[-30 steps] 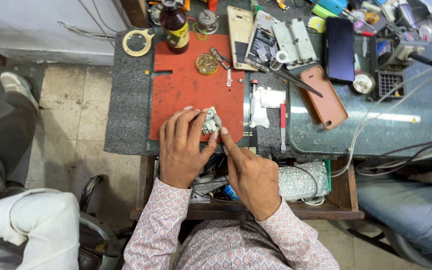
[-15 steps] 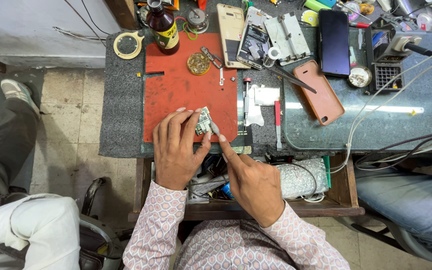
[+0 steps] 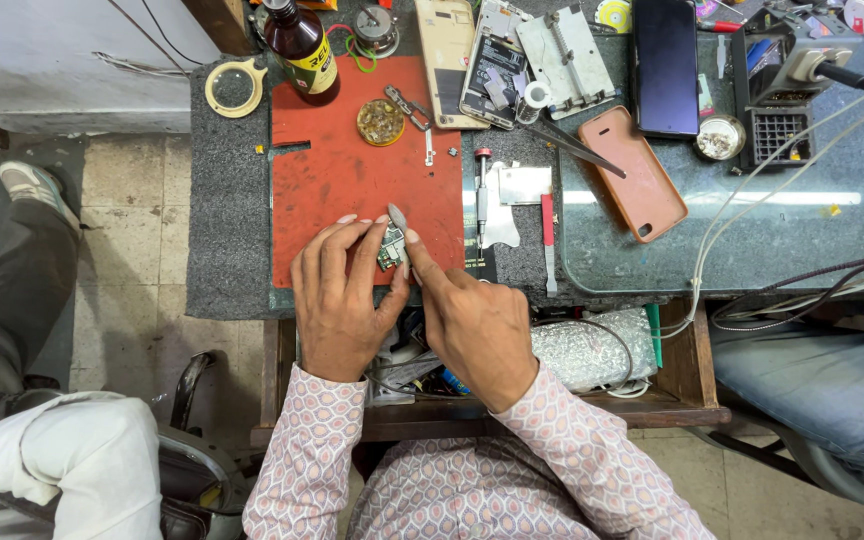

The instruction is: The person scrapes and applies material to a phone circuit board using a small metal spatula and a thin probe.

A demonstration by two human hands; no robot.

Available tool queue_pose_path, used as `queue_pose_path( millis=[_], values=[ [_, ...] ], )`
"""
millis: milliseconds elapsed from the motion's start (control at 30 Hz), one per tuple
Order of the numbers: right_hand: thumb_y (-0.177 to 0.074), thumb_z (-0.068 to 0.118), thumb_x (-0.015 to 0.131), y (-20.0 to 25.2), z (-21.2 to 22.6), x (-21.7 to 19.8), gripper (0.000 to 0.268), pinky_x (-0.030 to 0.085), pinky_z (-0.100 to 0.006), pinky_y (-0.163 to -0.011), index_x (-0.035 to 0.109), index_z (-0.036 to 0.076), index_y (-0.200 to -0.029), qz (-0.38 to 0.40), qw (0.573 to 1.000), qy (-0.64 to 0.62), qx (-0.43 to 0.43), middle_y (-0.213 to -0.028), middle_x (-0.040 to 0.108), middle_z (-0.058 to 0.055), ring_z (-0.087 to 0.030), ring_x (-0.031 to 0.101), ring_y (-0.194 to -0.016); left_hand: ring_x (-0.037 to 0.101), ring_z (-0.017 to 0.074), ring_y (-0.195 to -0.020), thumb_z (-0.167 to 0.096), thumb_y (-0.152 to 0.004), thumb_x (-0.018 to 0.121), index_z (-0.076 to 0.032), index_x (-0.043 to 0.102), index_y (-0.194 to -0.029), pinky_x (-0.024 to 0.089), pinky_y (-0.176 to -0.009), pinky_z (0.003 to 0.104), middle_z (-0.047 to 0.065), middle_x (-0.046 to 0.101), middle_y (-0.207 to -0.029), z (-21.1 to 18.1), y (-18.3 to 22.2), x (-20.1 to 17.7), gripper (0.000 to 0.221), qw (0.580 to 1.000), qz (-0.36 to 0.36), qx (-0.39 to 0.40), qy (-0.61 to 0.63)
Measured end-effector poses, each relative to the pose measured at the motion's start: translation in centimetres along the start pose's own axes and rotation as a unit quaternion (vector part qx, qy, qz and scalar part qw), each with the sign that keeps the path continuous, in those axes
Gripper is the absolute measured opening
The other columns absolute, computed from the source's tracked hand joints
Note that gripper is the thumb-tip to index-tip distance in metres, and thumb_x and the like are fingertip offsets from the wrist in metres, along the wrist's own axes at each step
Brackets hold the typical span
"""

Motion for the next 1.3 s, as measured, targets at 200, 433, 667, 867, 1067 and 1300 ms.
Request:
queue_pose_path(
  millis=[200, 433, 667, 867, 1067, 1300],
  values=[
    [-0.094, 0.013, 0.065, -0.3, -0.1, 0.3, 0.054, 0.049, -0.043, -0.047, 0.057, 0.015, -0.147, -0.006, 1.000, -0.005, 0.002, -0.071, 0.067, -0.009, -0.029, 0.065, -0.052, 0.054, 0.0266, -0.132, -0.025, -0.094, 0.074, -0.008, 0.065, -0.136, 0.042, -0.110, 0.047, 0.007, 0.058, -0.131, -0.2, 0.0, -0.1, 0.046, 1.000, 0.000, 0.003, -0.005],
    [-0.094, 0.012, 0.065, 1.9, 0.3, 0.0, 0.053, 0.048, -0.042, -0.046, 0.057, 0.013, -0.146, 0.001, 1.000, 0.007, -0.006, -0.070, 0.066, -0.009, -0.028, 0.063, -0.048, 0.055, 0.0269, -0.132, -0.028, -0.098, 0.073, -0.007, 0.065, -0.135, 0.042, -0.109, 0.047, 0.007, 0.058, -0.130, -0.1, 0.1, -0.3, 0.043, 1.000, -0.015, -0.002, -0.008],
    [-0.091, 0.008, 0.066, 4.4, 0.3, -1.1, 0.053, 0.044, -0.042, -0.045, 0.059, 0.014, -0.144, 0.022, 1.000, 0.003, 0.012, -0.066, 0.066, -0.011, -0.026, 0.060, -0.045, 0.054, 0.0267, -0.131, -0.029, -0.098, 0.070, -0.007, 0.064, -0.136, 0.043, -0.110, 0.047, 0.007, 0.058, -0.129, 0.1, 0.3, -0.4, 0.044, 1.000, -0.017, -0.001, 0.013],
    [-0.096, 0.011, 0.065, 4.1, 0.6, -2.0, 0.052, 0.045, -0.042, -0.047, 0.057, 0.017, -0.147, 0.004, 1.000, -0.009, 0.006, -0.067, 0.067, -0.012, -0.026, 0.063, -0.048, 0.054, 0.0272, -0.131, -0.029, -0.098, 0.070, -0.006, 0.063, -0.135, 0.043, -0.108, 0.047, 0.008, 0.058, -0.129, 0.4, 0.3, -0.5, 0.044, 1.000, -0.023, 0.012, 0.017],
    [-0.097, 0.013, 0.065, 3.2, 0.8, -0.6, 0.053, 0.046, -0.044, -0.048, 0.055, 0.016, -0.149, 0.023, 1.000, 0.010, 0.004, -0.066, 0.065, -0.014, -0.030, 0.063, -0.049, 0.055, 0.0265, -0.129, -0.027, -0.097, 0.070, -0.006, 0.062, -0.136, 0.044, -0.107, 0.047, 0.007, 0.058, -0.127, 0.5, 0.2, -0.8, 0.045, 0.999, -0.028, 0.005, 0.036],
    [-0.100, 0.012, 0.061, 1.1, 0.6, 0.6, 0.050, 0.045, -0.045, -0.050, 0.055, 0.012, -0.149, 0.015, 1.000, 0.018, -0.009, -0.068, 0.064, -0.015, -0.031, 0.062, -0.050, 0.055, 0.0269, -0.128, -0.027, -0.095, 0.071, -0.007, 0.063, -0.134, 0.044, -0.108, 0.048, 0.007, 0.059, -0.126, 0.8, 0.4, -0.8, 0.044, 0.998, -0.026, -0.001, 0.052]
  ],
)
Point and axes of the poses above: each hand's wrist, its own y-axis away from the middle knuckle, its own x-axis out of the palm, z = x × y, the point moved 6 cm from there along -y, towards the middle knuckle
